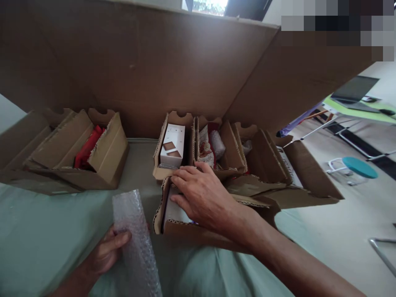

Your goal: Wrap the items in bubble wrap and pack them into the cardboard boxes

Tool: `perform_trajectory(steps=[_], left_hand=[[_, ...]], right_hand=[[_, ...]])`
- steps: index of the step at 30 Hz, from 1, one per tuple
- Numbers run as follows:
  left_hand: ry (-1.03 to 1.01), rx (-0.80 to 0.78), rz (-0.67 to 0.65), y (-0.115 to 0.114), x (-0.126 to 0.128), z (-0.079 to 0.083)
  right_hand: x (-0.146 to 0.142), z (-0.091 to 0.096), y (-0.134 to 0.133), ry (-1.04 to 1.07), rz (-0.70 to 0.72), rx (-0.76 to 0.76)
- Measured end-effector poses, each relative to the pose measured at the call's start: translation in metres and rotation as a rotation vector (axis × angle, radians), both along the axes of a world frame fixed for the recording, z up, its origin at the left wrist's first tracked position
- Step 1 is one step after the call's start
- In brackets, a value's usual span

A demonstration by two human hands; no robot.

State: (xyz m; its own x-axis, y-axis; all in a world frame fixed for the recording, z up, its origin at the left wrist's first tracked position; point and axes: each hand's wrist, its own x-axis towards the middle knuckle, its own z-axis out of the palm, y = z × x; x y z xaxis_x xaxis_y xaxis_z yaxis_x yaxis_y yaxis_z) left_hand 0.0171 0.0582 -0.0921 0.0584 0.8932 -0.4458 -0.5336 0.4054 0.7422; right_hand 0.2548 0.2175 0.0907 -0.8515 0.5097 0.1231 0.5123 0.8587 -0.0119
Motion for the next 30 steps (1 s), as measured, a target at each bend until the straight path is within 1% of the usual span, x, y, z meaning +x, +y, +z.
perform_trajectory(steps=[3,5,6,8,9,10,11,12,13,14,15,16,17,19,21,24,26,28,30], left_hand=[[0.013,-0.008,0.007,0.002,-0.004,0.008],[0.046,-0.025,0.054,0.001,-0.007,0.014],[0.067,-0.029,0.083,0.0,-0.008,0.018],[0.099,-0.017,0.128,-0.003,-0.01,0.025],[0.105,-0.001,0.131,-0.004,-0.01,0.029],[0.101,0.02,0.121,-0.005,-0.01,0.034],[0.089,0.043,0.105,-0.007,-0.008,0.037],[0.073,0.061,0.086,-0.008,-0.006,0.041],[0.054,0.073,0.066,-0.009,-0.002,0.043],[0.037,0.079,0.051,-0.01,0.003,0.045],[0.026,0.079,0.042,-0.01,0.009,0.046],[0.022,0.077,0.037,-0.009,0.016,0.046],[0.02,0.075,0.033,-0.007,0.024,0.046],[0.021,0.078,0.038,-0.003,0.039,0.045],[0.019,0.099,0.06,0.003,0.053,0.045],[0.037,0.157,0.107,0.007,0.061,0.049],[0.091,0.195,0.122,0.004,0.055,0.053],[0.173,0.238,0.095,-0.004,0.042,0.059],[0.249,0.275,0.043,-0.013,0.029,0.066]], right_hand=[[0.004,0.013,0.002,0.075,-0.027,0.087],[0.014,0.028,-0.011,0.228,-0.098,0.189],[0.021,0.035,-0.022,0.324,-0.143,0.237],[0.041,0.046,-0.054,0.499,-0.202,0.294],[0.052,0.046,-0.073,0.564,-0.224,0.295],[0.065,0.043,-0.092,0.612,-0.254,0.289],[0.078,0.035,-0.11,0.649,-0.308,0.283],[0.091,0.024,-0.127,0.679,-0.394,0.276],[0.104,0.009,-0.14,0.712,-0.503,0.287],[0.117,-0.009,-0.149,0.755,-0.643,0.29],[0.128,-0.027,-0.154,0.788,-0.774,0.232],[0.137,-0.045,-0.155,0.834,-0.857,0.139],[0.143,-0.062,-0.153,0.897,-0.906,0.032],[0.147,-0.089,-0.143,1.031,-0.92,-0.138],[0.142,-0.106,-0.129,1.125,-0.884,-0.211],[0.131,-0.117,-0.114,1.153,-0.8,-0.25],[0.129,-0.117,-0.116,1.173,-0.762,-0.246],[0.13,-0.113,-0.13,1.211,-0.769,-0.14],[0.128,-0.106,-0.153,1.248,-0.805,0.021]])
